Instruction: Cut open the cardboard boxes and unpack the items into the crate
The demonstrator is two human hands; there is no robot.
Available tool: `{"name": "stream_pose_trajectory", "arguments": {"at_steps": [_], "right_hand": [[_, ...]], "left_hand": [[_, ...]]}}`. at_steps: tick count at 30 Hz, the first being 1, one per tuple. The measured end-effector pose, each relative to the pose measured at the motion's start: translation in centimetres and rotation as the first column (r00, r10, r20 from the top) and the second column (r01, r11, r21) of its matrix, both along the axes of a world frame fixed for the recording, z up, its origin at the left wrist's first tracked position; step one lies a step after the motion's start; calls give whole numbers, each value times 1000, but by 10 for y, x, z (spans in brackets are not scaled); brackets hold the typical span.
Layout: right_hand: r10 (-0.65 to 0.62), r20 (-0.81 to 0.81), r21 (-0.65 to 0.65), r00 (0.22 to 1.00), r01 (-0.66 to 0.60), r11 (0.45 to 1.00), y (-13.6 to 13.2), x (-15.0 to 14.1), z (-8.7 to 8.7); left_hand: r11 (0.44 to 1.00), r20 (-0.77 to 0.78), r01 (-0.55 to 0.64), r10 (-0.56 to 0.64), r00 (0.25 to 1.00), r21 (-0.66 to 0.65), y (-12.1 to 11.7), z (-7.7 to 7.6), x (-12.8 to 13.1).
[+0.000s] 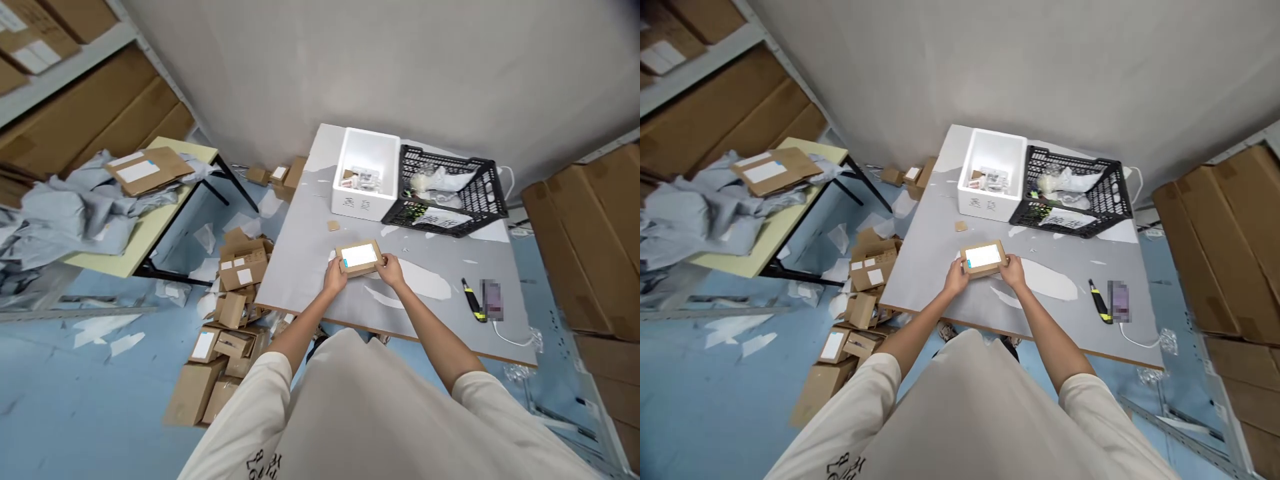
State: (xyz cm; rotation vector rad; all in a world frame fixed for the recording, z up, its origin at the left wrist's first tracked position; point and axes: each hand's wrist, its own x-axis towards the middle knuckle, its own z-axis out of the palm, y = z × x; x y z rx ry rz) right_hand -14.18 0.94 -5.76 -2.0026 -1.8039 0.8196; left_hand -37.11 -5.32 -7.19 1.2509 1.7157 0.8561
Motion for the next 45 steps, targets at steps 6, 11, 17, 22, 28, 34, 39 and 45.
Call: {"name": "stream_pose_trajectory", "arguments": {"at_steps": [6, 11, 17, 22, 28, 34, 39, 45], "right_hand": [[-119, -15, -41, 993, 118, 992, -29, 153, -9], [-174, -118, -96, 978, 163, 982, -46, 263, -11], [-156, -134, -119, 979, 140, 983, -49, 331, -6], [-133, -124, -166, 983, 112, 980, -50, 345, -10], [-107, -132, -271, 985, 68, 960, -57, 362, -24], [-305, -328, -299, 894, 208, 931, -41, 366, -25], [-373, -509, -343, 776, 215, 915, -32, 354, -18], [-410, -494, -235, 767, 337, 912, -23, 356, -2]], "left_hand": [[993, -43, 118, -117, 992, 15, 4, -6, 145], [977, -89, 207, -203, 975, 42, 3, -12, 252], [980, -83, 193, -189, 978, 45, 6, -9, 314], [977, -148, 210, -202, 968, 37, 9, -10, 327], [967, -119, 226, -239, 964, -119, 3, -24, 331], [985, -123, 110, -126, 984, -129, 22, -35, 336], [971, 38, 58, -51, 998, -232, 37, -30, 345], [993, 43, -29, 34, 998, -115, 47, -1, 353]]}}
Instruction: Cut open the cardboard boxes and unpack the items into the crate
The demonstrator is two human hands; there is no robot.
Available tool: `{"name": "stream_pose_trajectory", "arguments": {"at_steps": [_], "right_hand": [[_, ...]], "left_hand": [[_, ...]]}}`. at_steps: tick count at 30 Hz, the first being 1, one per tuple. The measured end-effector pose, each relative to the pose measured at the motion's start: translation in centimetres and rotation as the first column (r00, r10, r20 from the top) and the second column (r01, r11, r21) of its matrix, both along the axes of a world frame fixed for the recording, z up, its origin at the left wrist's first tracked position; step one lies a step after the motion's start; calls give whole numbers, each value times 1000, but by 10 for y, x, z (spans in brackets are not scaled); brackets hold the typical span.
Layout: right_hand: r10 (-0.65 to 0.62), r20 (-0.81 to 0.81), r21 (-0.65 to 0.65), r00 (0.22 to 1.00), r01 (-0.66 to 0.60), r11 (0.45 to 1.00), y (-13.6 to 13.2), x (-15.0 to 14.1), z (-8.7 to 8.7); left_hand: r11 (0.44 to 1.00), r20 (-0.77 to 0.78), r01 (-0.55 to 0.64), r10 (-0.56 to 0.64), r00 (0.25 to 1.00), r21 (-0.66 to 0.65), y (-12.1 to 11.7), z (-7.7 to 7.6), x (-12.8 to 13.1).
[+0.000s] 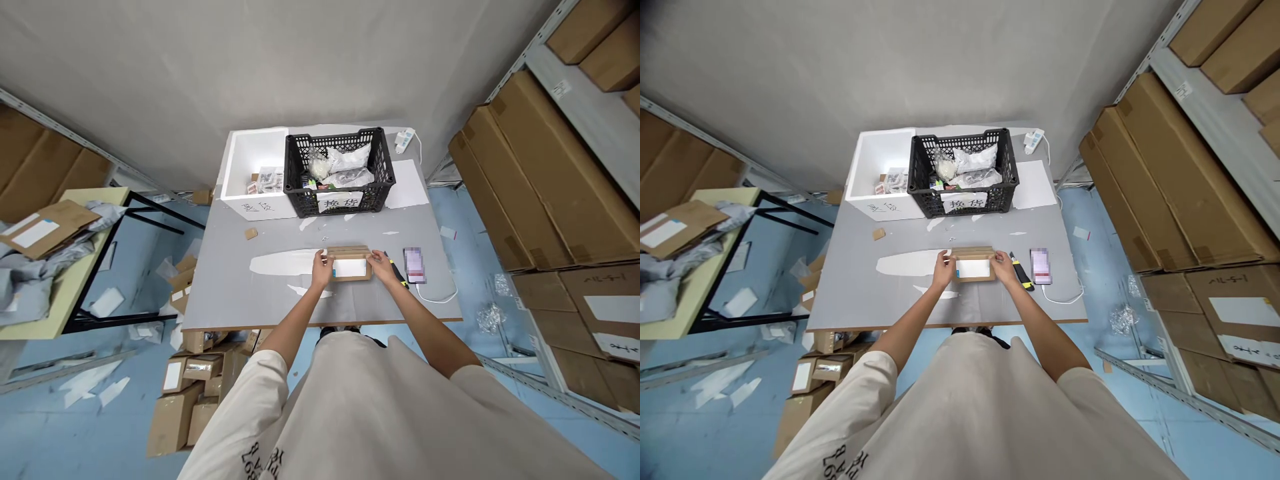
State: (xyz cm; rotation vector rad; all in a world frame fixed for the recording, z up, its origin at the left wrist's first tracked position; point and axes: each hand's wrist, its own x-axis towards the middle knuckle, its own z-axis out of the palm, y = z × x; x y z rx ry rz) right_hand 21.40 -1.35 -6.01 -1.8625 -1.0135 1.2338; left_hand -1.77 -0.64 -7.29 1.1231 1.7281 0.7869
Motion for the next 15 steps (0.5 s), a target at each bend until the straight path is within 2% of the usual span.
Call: {"name": "stream_pose_trajectory", "arguments": {"at_steps": [3, 7, 11, 15], "right_hand": [[-18, 50, 18, 999, 17, 1000, 3, 3, -2], [44, 170, -33, 984, -39, 999, -6, 7, -18], [102, 230, -64, 968, -90, 994, -19, 10, -32], [76, 232, -34, 970, -70, 997, -20, 10, -35]], "left_hand": [[1000, -70, 8, -6, 998, 30, 2, 3, 1], [998, -136, 59, -58, 989, -1, -7, -15, -5], [998, -89, 60, -62, 994, -34, -17, -32, -13], [998, -50, 57, -57, 997, -1, -18, -35, -14]]}}
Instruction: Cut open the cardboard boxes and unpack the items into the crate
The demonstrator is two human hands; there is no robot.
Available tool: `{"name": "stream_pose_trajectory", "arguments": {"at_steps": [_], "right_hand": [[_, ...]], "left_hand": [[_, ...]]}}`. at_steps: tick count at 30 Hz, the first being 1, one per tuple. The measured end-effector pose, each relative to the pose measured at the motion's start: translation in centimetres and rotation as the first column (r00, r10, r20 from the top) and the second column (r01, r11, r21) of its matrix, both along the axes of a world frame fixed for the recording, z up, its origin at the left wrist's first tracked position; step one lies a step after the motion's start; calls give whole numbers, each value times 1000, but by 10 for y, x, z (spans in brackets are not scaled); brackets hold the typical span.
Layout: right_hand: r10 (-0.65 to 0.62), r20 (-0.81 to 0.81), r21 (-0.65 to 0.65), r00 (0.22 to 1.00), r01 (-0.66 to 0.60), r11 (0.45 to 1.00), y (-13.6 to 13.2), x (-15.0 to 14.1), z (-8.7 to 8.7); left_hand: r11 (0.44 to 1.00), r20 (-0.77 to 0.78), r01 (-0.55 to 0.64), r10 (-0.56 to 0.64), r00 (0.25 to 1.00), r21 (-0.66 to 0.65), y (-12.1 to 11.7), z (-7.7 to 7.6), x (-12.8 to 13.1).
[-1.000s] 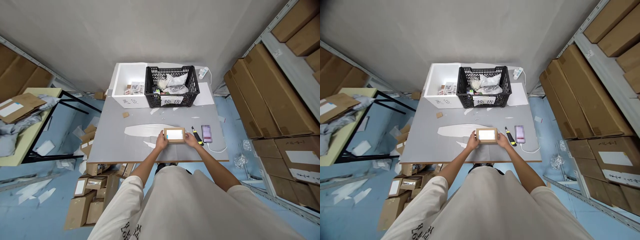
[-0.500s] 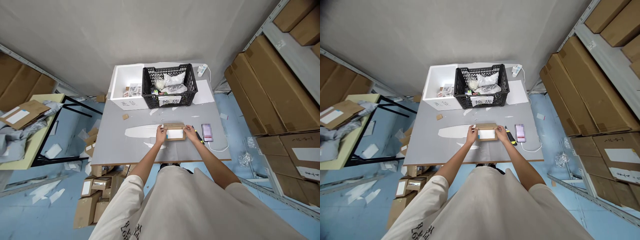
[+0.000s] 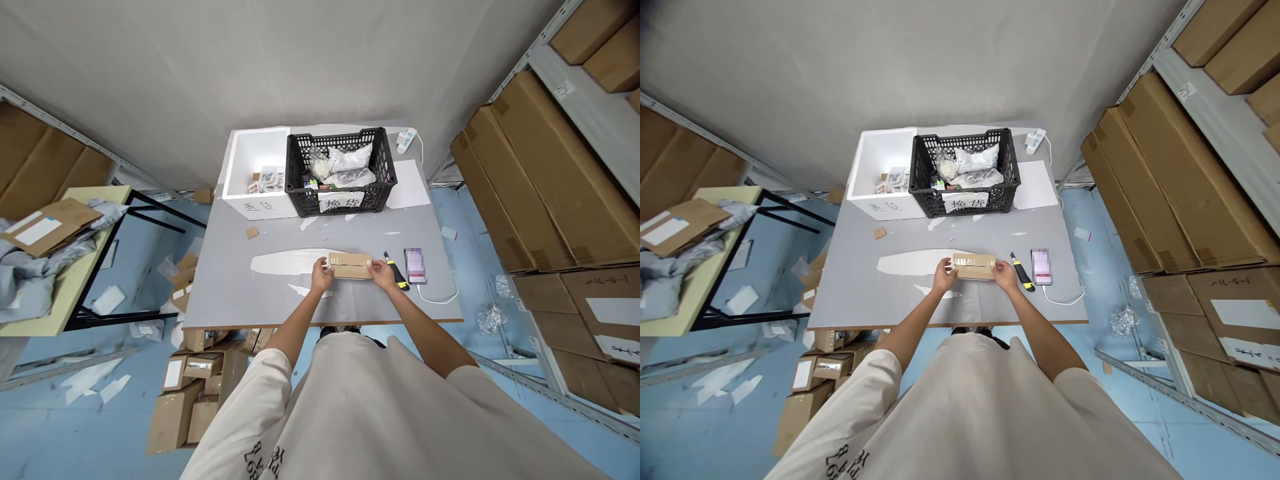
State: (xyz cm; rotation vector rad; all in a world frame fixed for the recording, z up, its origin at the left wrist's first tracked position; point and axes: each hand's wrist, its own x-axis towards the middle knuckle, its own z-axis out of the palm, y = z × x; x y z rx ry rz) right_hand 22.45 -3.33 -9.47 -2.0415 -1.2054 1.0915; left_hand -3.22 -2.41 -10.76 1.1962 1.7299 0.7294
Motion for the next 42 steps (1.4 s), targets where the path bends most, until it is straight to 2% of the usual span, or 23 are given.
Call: {"name": "stream_pose_trajectory", "arguments": {"at_steps": [6, 10, 15, 19, 21, 24, 27, 29, 37, 42], "right_hand": [[-21, -74, 57, 997, 25, 998, 4, -2, -6], [-18, -145, 46, 989, 25, 999, 2, -3, -10], [-41, -172, 76, 984, 55, 996, 5, -8, 2], [-73, -121, 105, 990, 86, 991, 8, -13, 10], [-59, -46, 78, 997, 63, 995, 6, -13, 4], [-8, 26, 12, 1000, 7, 1000, -1, -9, -14], [19, 37, -16, 999, -18, 1000, -7, -4, -29], [22, 37, 4, 999, -22, 1000, -7, -3, -34], [-28, -11, 24, 1000, 29, 999, 3, -5, -25], [-11, -175, 77, 985, 25, 997, 7, -14, -19]], "left_hand": [[997, 65, 68, -70, 995, 23, 4, 1, 1], [994, 128, 109, -112, 986, 26, 3, 0, -1], [999, 166, -7, -1, 986, 49, 6, 16, -1], [995, 113, -76, 68, 991, 66, 8, 24, -1], [997, 62, -60, 57, 996, 49, 5, 20, -2], [1000, 5, -23, 23, 1000, -16, -4, 5, -6], [996, 12, -33, 34, 999, -78, -10, -7, -10], [995, 28, -50, 52, 998, -88, -9, -11, -11], [998, 67, -13, 17, 998, -66, 2, -17, -12], [999, 156, 29, -25, 987, -24, 5, -19, -9]]}}
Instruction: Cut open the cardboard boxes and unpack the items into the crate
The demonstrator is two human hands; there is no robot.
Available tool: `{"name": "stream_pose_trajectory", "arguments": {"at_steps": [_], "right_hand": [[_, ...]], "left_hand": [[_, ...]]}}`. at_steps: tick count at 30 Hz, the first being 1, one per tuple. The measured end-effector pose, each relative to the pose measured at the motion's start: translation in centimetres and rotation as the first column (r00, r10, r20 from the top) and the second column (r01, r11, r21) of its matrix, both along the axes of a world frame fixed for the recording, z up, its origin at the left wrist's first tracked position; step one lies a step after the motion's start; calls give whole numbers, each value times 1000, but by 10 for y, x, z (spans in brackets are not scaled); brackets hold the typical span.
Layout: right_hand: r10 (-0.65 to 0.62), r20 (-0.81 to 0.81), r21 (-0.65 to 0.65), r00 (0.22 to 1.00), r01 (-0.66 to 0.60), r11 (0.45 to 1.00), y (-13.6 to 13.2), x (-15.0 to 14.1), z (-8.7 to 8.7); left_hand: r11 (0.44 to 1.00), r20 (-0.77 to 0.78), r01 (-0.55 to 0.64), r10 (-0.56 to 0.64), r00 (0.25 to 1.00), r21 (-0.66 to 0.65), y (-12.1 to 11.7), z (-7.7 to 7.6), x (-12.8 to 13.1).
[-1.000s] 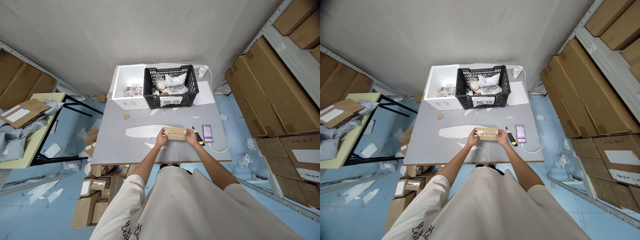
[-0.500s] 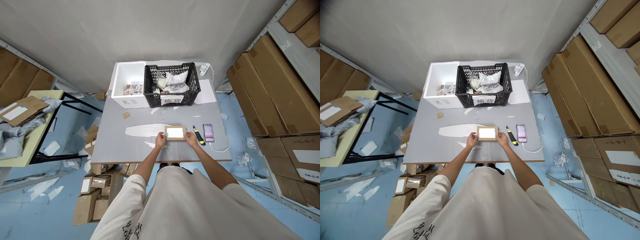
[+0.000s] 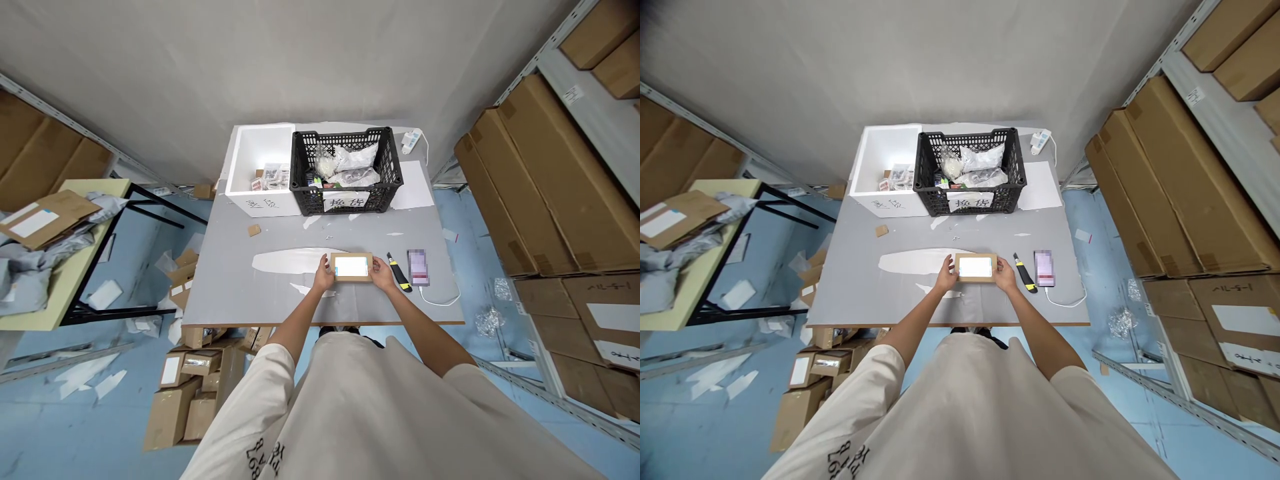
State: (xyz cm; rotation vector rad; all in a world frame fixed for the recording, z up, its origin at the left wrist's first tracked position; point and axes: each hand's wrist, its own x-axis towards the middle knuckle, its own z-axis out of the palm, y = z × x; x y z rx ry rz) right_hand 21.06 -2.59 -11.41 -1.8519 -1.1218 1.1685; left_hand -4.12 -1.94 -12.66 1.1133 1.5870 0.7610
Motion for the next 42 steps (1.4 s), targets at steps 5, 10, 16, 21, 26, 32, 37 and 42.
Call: {"name": "stream_pose_trajectory", "arguments": {"at_steps": [5, 10, 16, 21, 26, 32, 37, 42], "right_hand": [[-58, -37, 3, 998, 58, 998, 10, -2, 18], [-78, 88, 4, 993, 78, 997, 11, 0, 28], [-35, 173, -99, 984, 53, 994, 3, 2, 13], [-40, 168, -107, 985, 58, 993, 7, 3, 10], [-25, 180, -99, 983, 44, 994, 9, 4, 12], [9, 201, -77, 980, 6, 997, 6, 5, 15], [-1, 170, 5, 985, 0, 1000, 7, -1, 21], [-25, 78, 63, 997, 20, 998, 11, -14, 34]], "left_hand": [[998, 61, -51, 48, 997, 40, 13, 22, 5], [991, -80, -97, 105, 991, 97, 14, 39, 8], [999, -202, -51, 50, 978, 3, -2, 26, 5], [1000, -226, -11, 16, 974, 27, 2, 28, 4], [992, -367, 56, -12, 930, 111, 4, 42, 5], [807, -596, 535, -306, 742, 251, -5, 68, 16], [622, -593, 741, -504, 628, 255, -3, 80, 40], [721, -576, 667, -469, 670, 188, -2, 85, 46]]}}
